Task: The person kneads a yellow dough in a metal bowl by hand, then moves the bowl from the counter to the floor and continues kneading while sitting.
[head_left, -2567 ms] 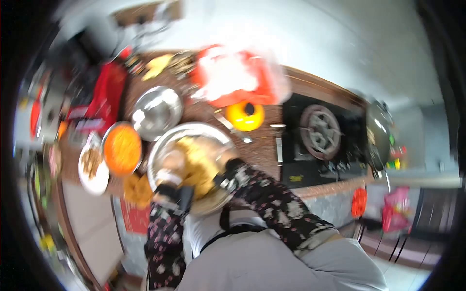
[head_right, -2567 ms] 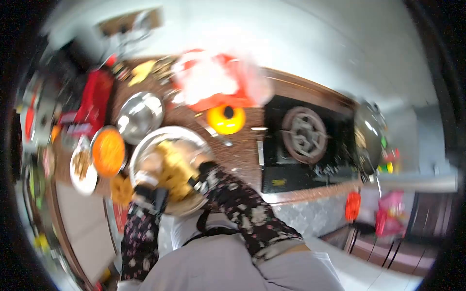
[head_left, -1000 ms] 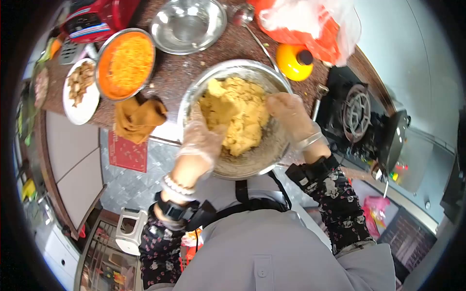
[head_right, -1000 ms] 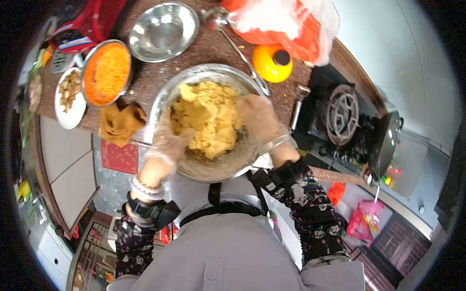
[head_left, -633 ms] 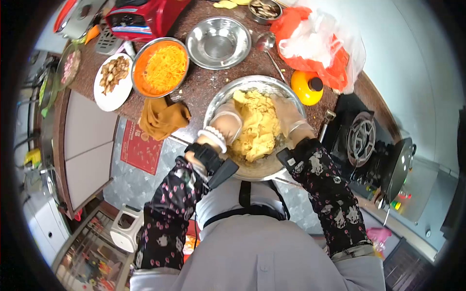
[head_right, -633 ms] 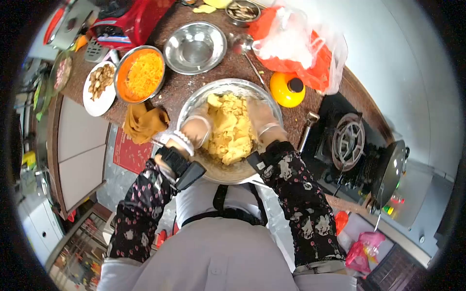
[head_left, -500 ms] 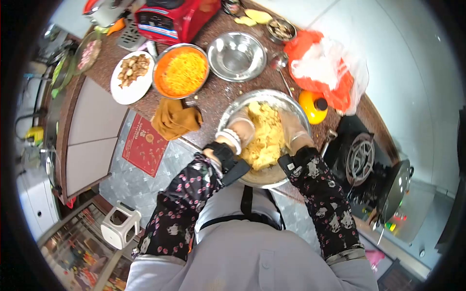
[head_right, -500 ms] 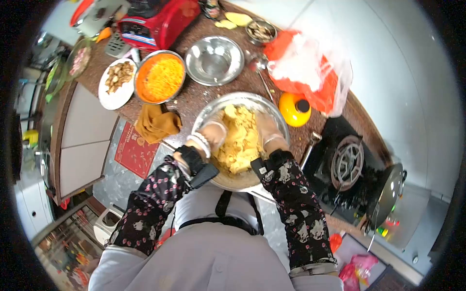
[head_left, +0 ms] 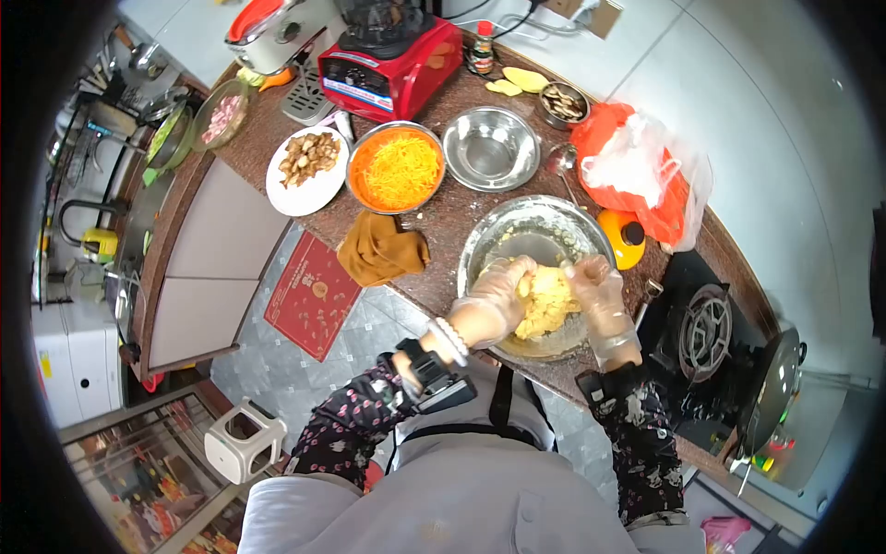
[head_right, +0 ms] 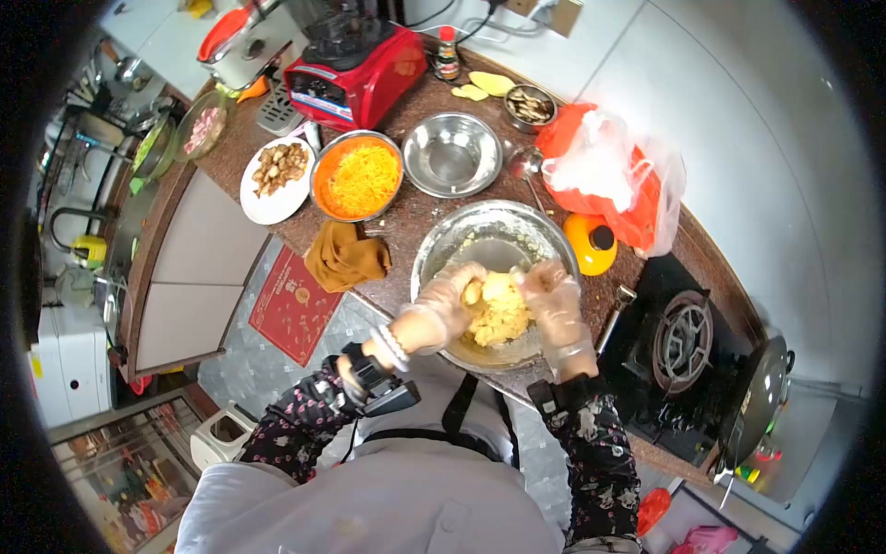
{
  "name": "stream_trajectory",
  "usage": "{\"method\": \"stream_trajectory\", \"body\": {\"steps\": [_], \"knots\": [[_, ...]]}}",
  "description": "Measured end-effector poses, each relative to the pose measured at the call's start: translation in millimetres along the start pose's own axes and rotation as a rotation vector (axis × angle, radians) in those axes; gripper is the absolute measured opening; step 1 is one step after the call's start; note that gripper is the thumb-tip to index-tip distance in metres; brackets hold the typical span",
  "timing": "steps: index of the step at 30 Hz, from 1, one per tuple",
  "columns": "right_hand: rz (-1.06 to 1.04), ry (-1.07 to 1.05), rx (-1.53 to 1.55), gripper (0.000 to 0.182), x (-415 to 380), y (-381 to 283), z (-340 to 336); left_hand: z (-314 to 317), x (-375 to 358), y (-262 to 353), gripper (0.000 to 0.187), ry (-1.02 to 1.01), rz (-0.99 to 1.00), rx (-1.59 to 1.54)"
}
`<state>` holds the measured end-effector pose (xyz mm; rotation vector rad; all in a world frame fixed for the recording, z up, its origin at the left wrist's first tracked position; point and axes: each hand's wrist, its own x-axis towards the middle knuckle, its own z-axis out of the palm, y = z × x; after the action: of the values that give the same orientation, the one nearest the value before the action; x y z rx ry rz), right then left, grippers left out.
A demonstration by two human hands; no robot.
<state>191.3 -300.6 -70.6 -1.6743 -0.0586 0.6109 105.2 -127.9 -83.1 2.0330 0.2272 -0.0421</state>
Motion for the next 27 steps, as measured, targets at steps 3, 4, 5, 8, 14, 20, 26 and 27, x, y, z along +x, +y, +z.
{"method": "stream_trajectory", "body": {"steps": [3,4,5,8,14,20,26,27], "knots": [[-0.222,0.028,-0.342,0.035,-12.1,28.1,-11.1,-10.3,3.9,1.0,0.037,-0.210,0.139,0.116],[-0.304,0.026,-0.480,0.037,-16.4,23.9,-9.8,-2.9,8.7,-6.0,0.042,-0.154,0.102,0.166],[-0.388,0.020,-0.621,0.039,-18.9,17.9,-8.5,4.8,14.1,-12.3,0.046,-0.092,0.068,0.217],[-0.464,-0.044,-0.909,0.038,-31.4,10.3,-6.8,-0.9,21.5,15.7,0.071,-0.248,0.079,0.473],[-0.657,-0.116,-1.095,0.042,-54.2,9.6,-12.3,31.5,39.3,-12.0,0.086,-0.729,0.007,0.756],[-0.131,-0.218,-1.042,0.074,-19.1,-16.4,-6.8,-1.4,13.5,34.3,0.073,-0.712,0.191,1.064],[0.119,-0.567,-1.467,0.089,12.4,-20.3,25.2,20.3,47.3,21.7,0.085,-0.613,0.159,1.118],[0.065,-0.513,-1.478,0.082,19.3,19.9,27.0,35.2,42.2,2.4,0.081,-0.499,0.190,1.188]]}}
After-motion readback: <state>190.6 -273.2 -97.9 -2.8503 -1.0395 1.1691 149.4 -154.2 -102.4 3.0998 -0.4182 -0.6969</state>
